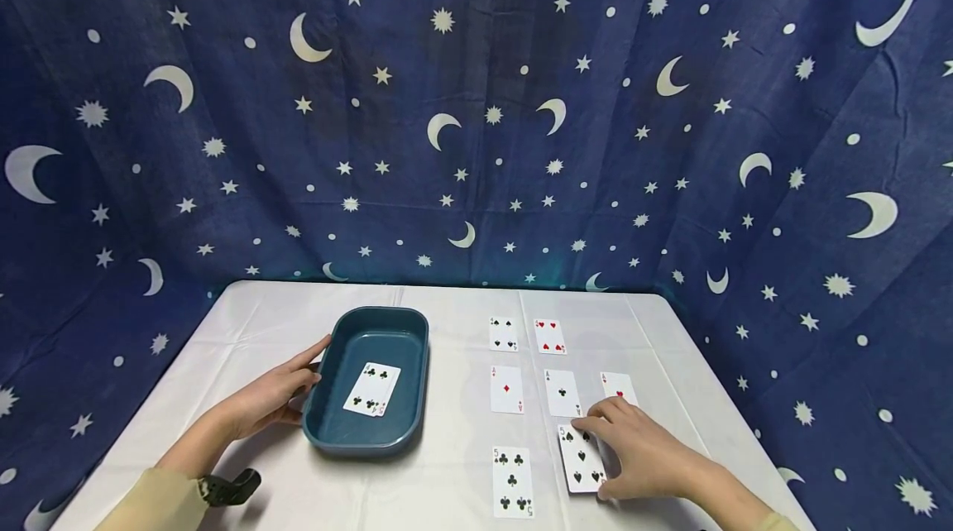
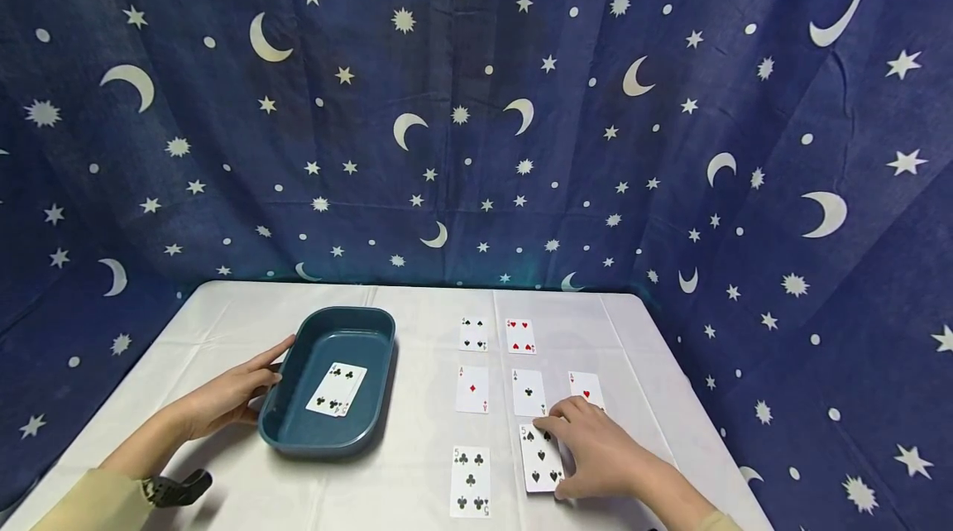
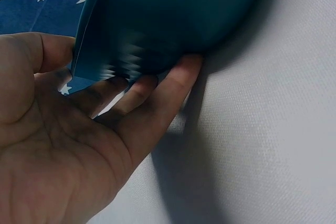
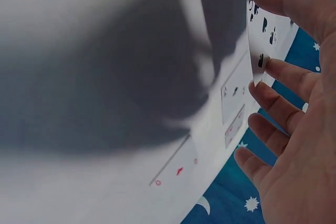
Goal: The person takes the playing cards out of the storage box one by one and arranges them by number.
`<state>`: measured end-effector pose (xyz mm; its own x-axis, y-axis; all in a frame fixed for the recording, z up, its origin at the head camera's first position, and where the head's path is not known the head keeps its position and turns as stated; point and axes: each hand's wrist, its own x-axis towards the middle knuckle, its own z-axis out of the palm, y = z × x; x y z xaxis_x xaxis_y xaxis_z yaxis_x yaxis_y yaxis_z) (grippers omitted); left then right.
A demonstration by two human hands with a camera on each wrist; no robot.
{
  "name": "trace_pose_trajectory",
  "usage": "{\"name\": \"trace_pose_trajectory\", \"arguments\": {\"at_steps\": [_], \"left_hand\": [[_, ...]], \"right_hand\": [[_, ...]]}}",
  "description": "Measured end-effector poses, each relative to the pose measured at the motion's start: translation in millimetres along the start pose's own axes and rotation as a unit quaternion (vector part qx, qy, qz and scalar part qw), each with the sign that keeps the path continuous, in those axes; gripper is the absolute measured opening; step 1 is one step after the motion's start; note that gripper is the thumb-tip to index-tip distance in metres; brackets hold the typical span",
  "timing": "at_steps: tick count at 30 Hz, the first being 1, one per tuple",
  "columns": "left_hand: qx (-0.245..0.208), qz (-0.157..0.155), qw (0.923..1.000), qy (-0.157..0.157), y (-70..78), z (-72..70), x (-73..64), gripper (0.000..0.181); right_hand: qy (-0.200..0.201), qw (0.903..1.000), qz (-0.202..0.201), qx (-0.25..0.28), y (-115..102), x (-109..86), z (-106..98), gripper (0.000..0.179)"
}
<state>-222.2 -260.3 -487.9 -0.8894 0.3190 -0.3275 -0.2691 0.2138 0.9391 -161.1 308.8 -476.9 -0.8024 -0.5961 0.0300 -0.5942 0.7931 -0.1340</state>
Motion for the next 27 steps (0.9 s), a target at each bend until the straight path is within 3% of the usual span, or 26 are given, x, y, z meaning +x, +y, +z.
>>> {"name": "trace_pose_trajectory", "arguments": {"at_steps": [7,17,27], "left_hand": [[0.003,0.01,0.9999,-0.01,0.9,-0.1,-1.4,0.071],[-0.003,-0.004,1.0,0.008,0.2,-0.3,1.8,0.071],[-0.005,-0.002,1.0,0.002,-0.3,-0.9,1.6,0.071]], "right_hand": [[-0.022,0.9996,0.011,0.012,-3.1,-6.8,10.7,0.085],[-0.016,0.9998,0.0,0.01,-2.7,-14.1,19.1,0.083],[-0.005,0.9998,-0.012,0.012,-2.1,-15.9,23.1,0.084]]}}
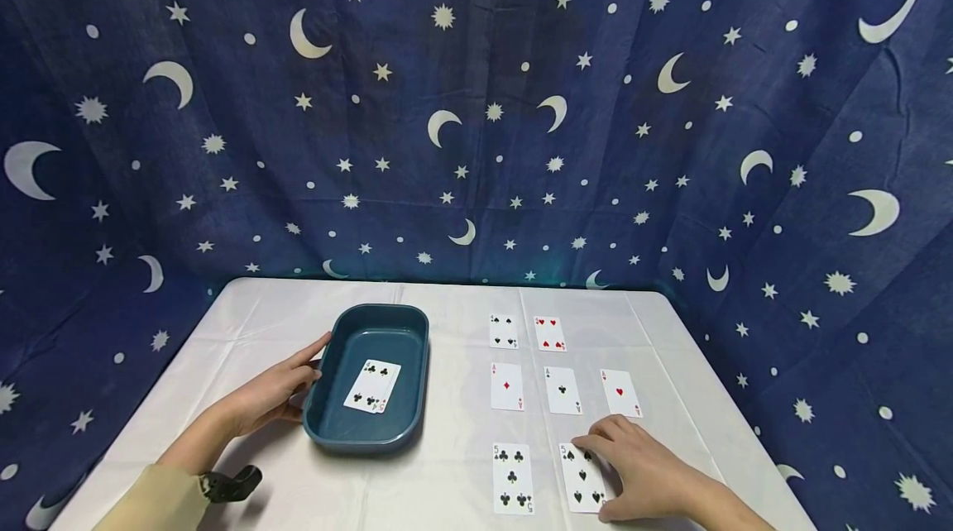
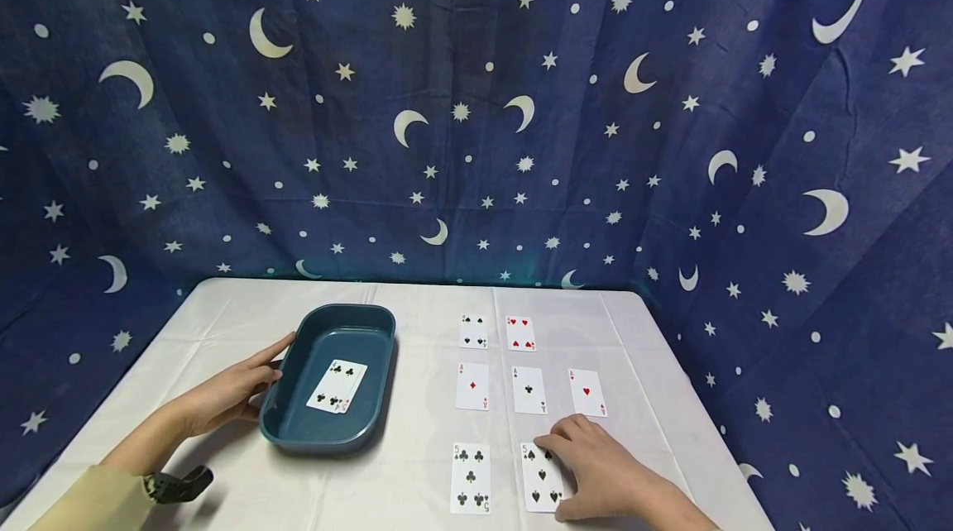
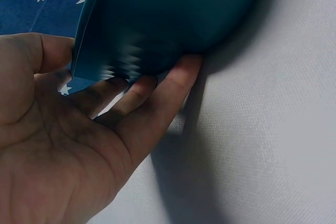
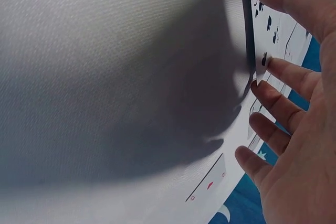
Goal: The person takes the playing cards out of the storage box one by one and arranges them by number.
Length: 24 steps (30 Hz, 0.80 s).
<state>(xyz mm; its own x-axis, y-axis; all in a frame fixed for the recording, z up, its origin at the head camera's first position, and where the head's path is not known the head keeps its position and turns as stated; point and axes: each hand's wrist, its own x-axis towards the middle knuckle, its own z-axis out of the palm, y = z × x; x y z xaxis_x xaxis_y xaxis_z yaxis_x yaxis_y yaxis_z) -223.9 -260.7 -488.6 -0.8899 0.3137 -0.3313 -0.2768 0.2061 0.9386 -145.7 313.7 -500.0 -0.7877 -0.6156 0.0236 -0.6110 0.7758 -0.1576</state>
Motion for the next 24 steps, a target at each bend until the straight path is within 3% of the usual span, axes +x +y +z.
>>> {"name": "trace_pose_trajectory", "arguments": {"at_steps": [24], "left_hand": [[0.008,0.001,1.0,0.005,-0.2,0.2,-0.8,0.071]], "right_hand": [[-0.007,1.0,0.0,0.001,1.2,-1.9,2.0,0.085]]}}
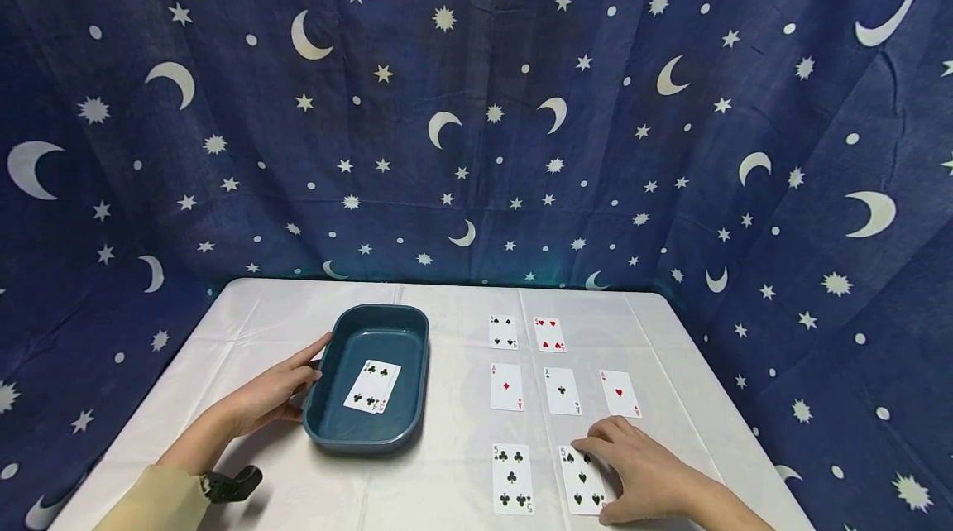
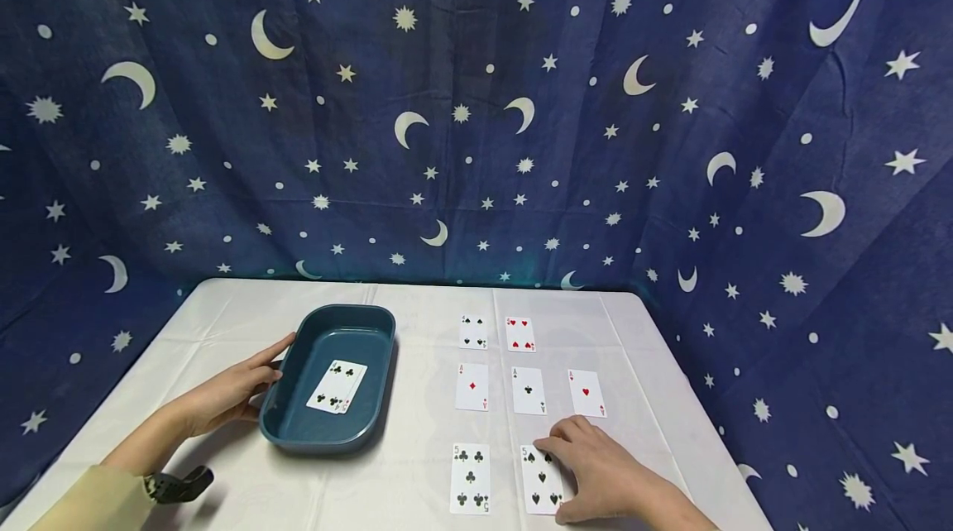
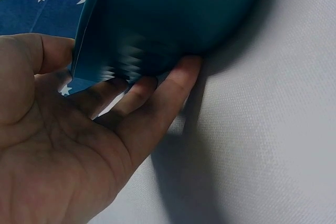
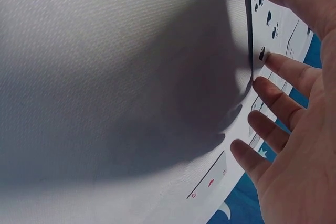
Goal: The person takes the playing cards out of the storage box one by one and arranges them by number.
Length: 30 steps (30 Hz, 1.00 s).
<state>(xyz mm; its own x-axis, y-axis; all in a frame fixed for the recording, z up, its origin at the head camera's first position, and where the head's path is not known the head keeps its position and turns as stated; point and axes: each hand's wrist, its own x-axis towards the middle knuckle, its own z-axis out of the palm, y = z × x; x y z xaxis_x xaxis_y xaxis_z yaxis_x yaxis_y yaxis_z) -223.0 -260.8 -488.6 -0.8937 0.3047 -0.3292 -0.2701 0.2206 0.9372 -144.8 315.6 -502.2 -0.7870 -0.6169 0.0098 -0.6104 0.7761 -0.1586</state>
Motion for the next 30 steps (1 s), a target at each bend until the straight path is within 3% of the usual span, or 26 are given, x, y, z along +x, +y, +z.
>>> {"name": "trace_pose_trajectory", "arguments": {"at_steps": [13,20,30], "left_hand": [[0.006,0.0,1.0,0.0,0.3,-0.1,0.3,0.07],[0.005,-0.001,1.0,0.0,-0.5,0.2,0.0,0.071],[-0.004,-0.001,1.0,-0.003,0.3,0.8,-1.3,0.072]], "right_hand": [[-0.006,0.9999,0.007,0.011,0.8,-0.1,0.6,0.085],[0.024,0.9995,-0.019,-0.007,0.6,-0.9,1.6,0.088],[0.008,0.9999,0.008,-0.006,-2.4,6.2,-10.4,0.091]]}}
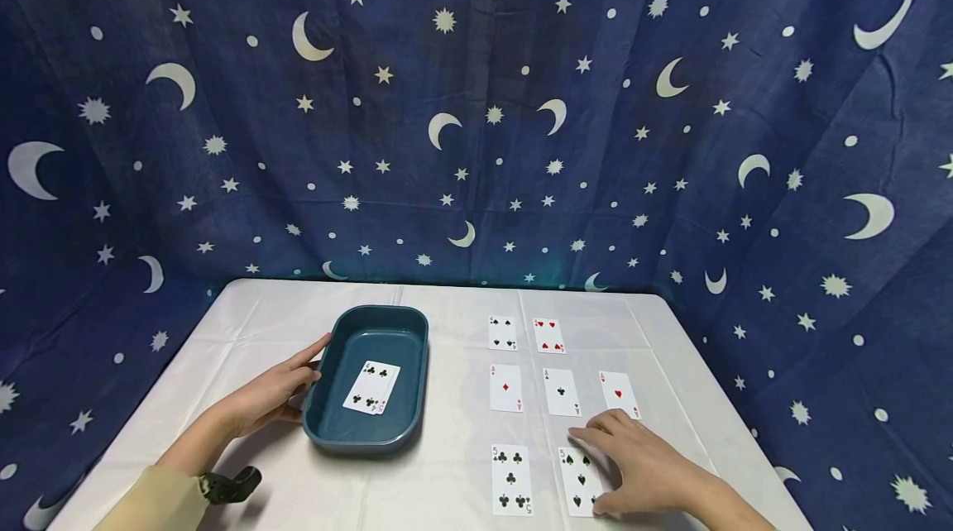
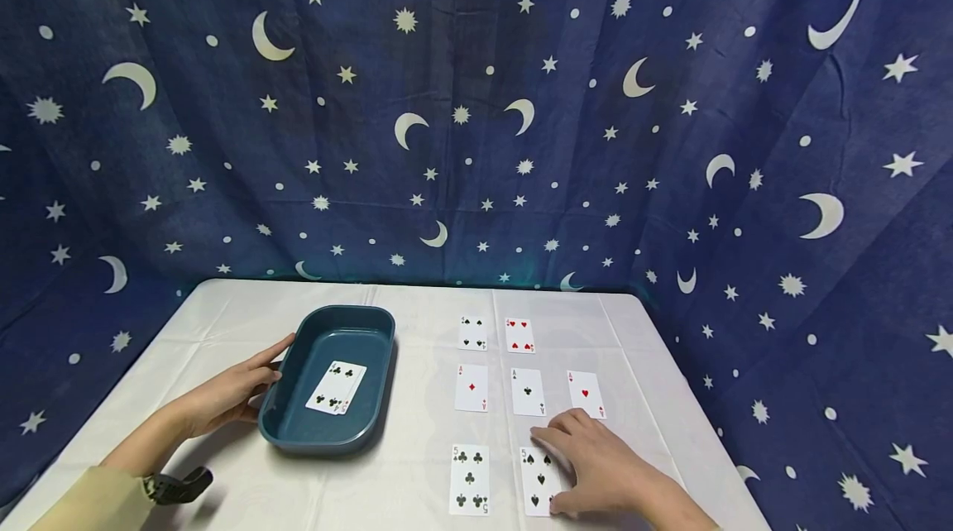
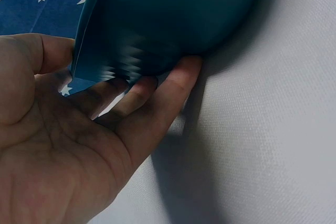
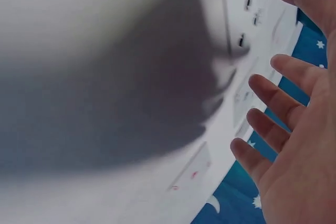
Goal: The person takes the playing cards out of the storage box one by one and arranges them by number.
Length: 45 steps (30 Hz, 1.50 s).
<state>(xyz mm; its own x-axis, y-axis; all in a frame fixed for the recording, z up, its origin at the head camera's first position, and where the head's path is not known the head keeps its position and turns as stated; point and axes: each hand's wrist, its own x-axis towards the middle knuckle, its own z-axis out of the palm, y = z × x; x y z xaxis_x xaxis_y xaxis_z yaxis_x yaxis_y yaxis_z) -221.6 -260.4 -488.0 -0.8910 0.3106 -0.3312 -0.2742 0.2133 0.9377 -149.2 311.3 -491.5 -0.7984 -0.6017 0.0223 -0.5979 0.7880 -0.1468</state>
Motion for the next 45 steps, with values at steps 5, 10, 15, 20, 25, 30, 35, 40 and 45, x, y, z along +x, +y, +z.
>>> {"name": "trace_pose_trajectory", "arguments": {"at_steps": [5,10,15,20,25,30,35,40,45], "left_hand": [[-0.001,-0.001,1.0,0.001,-0.6,0.0,0.2,0.072],[-0.001,-0.002,1.0,0.006,-0.8,0.4,0.2,0.071],[-0.003,-0.006,0.9999,0.015,-0.5,0.8,1.3,0.071],[-0.004,-0.008,0.9995,0.03,0.2,1.1,2.4,0.071],[-0.009,-0.011,0.9991,0.041,-0.2,2.5,3.2,0.072],[-0.011,-0.014,0.9988,0.045,-0.6,2.9,3.4,0.071],[-0.01,-0.01,0.999,0.042,-1.4,1.1,3.8,0.069],[-0.009,-0.008,0.9994,0.032,-0.4,0.4,2.7,0.07],[-0.007,-0.004,0.9998,0.019,1.5,0.5,1.5,0.07]], "right_hand": [[0.021,0.9998,-0.001,0.005,-3.7,18.0,-10.5,0.085],[0.059,0.9979,-0.022,0.012,-16.1,47.7,-20.4,0.08],[0.069,0.9958,-0.059,0.013,-41.0,85.0,-31.1,0.079],[0.074,0.9927,-0.095,0.003,-72.4,128.2,-39.0,0.079],[0.069,0.9906,-0.116,-0.02,-100.2,168.4,-41.6,0.082],[0.059,0.99,-0.123,-0.034,-121.7,200.2,-38.2,0.084],[0.042,0.9899,-0.126,-0.048,-140.1,224.9,-32.7,0.087],[0.03,0.9869,-0.131,-0.089,-157.4,246.9,-23.3,0.094],[0.009,0.9876,-0.124,-0.097,-171.7,262.0,-15.3,0.097]]}}
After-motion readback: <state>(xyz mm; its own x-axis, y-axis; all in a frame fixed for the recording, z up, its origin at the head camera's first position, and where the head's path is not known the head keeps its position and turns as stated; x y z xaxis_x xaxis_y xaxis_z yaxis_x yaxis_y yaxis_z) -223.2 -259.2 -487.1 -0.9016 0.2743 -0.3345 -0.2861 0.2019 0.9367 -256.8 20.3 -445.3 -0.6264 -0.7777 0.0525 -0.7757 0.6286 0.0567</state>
